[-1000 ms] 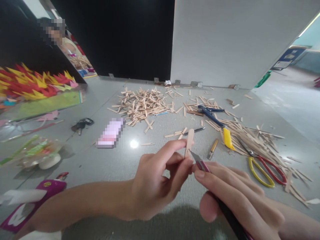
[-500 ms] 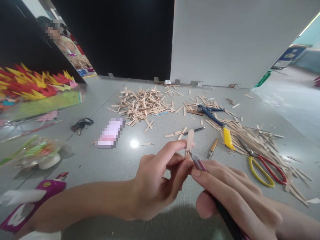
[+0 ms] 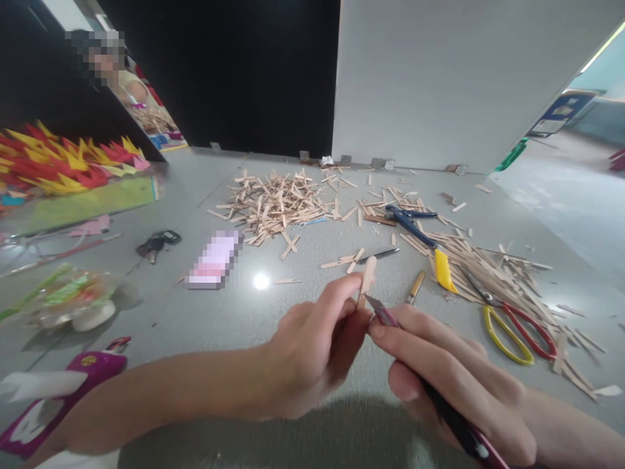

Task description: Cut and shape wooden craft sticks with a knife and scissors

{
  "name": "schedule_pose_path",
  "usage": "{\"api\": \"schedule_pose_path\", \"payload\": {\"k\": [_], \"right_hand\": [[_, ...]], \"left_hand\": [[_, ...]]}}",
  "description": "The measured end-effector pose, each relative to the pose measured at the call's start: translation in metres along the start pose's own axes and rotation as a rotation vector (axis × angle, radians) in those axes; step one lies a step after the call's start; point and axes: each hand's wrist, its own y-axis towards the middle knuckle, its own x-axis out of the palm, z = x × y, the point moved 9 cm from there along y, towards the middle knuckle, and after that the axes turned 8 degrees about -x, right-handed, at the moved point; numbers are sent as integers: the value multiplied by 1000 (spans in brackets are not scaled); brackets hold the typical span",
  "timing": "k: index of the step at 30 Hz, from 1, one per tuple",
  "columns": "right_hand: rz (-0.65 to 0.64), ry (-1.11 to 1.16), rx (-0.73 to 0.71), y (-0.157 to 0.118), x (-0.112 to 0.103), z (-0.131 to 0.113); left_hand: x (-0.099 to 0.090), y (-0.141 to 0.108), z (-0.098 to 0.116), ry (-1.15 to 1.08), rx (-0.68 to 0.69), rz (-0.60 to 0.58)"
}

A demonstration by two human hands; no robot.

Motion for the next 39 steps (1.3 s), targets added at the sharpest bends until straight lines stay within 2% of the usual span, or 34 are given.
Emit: {"api": "schedule_pose_path", "payload": {"k": [2,3,5,7,11,12,15,24,28,31,34,39], "right_hand": [[139,-13,-32,-2,-2,0],[168,-27,-36,-2,-1,1],[147,-53,-35,-2,4,3],[156,-53,-74,1,-1,2],[-113,20,-105,10,6,5],[-143,37,-95,11,6,7],[-109,75,-74,14,2,10],[-199,130,-87,10,7,5],[-134,161,-26,12,-2,10],[-88,268,54,15,-4,17],[-100,377,147,15,0,24],[-118,357,260,14,-1,31]], "left_hand": [[0,1,0,33,2,1],[0,1,0,52,4,6],[0,2,1,74,25,7],[0,2,3,91,51,8],[0,1,6,153,129,42],[0,0,6,161,130,53],[0,1,2,128,96,62],[-2,12,-1,-150,-57,-49],[-2,19,-3,-303,-117,-104],[-1,21,-1,-386,-101,-123],[3,19,3,-429,-70,-151],[8,14,-6,-428,-155,-194]]}}
